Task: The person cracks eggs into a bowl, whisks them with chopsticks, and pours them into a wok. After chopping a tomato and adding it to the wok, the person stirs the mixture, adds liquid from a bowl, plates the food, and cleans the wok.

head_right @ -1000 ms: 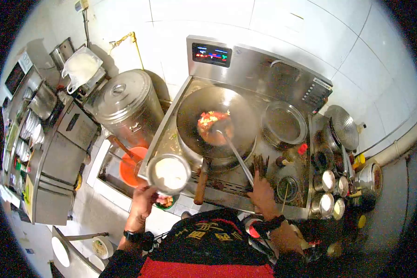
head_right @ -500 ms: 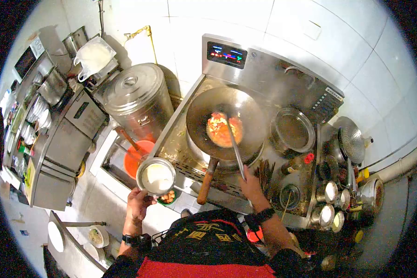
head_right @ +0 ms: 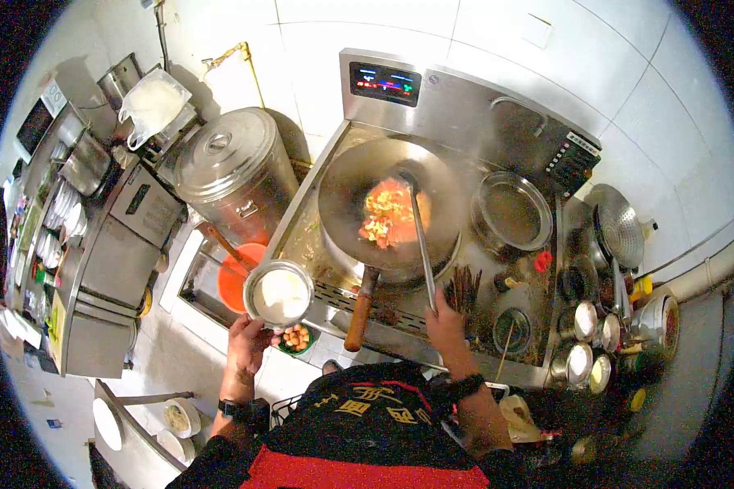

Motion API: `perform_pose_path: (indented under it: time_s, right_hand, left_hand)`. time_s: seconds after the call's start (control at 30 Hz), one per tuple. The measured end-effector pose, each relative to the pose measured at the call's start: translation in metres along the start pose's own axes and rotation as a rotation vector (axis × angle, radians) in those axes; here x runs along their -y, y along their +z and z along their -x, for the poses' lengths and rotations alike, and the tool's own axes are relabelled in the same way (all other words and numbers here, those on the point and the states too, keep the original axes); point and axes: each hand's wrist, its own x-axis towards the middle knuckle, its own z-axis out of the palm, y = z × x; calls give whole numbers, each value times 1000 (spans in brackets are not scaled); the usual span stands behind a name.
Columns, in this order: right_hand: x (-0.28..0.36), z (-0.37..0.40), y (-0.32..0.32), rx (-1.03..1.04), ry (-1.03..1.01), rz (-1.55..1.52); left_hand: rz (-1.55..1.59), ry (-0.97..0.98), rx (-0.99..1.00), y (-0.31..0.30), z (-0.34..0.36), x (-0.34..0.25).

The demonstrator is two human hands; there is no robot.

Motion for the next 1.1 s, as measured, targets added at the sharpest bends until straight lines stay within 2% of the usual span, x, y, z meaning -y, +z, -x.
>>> perform_pose_path:
  time_s: [0.1,0.3,0.43,0.53,0.6,0.63,0.7,0.73,0.8,0.93,1.0,1.03,1.07,1.1]
  right_hand:
    - [19,-5,-5,103,53,91]
    - [13,35,-18,138,20,-20]
    - [14,28,-18,180,-27,6]
    - [12,32,-17,172,94,34]
    - [-20,28,-5,36,-153,211]
    - [-19,29,-7,43,-151,209]
    - [-14,25,-5,74,-31,406]
    - [-21,24,-4,92,-35,401]
    - [-38,22,2,9,-120,134]
    - [-21,28,-20,17,-60,180]
    - [-24,33,-33,-31,29,132]
    - [-27,34,-39,-77,-68,206]
    - [-31,37,-42,-89,-56,209]
    - [-19,42,-52,-99,22,152]
  left_hand:
    - [13,10,58,8,-4,2]
    - [46,-10,37,-2,-2,16]
    - [67,-12,17,-4,1,19]
    - [13,-11,2,-5,5,18]
    - [78,18,-45,-15,-3,29]
    - [76,15,-51,-23,-9,35]
    - [110,10,-9,-44,-28,52]
    - [140,-4,-86,-51,-35,57]
    - [201,30,-22,-70,-52,70]
    - [119,37,-194,-88,-84,89]
    - [121,17,-179,-94,-92,91]
    - [108,14,-192,-96,-98,92]
    - [92,8,-195,-96,-104,93]
    - [90,-5,-199,-97,-106,95]
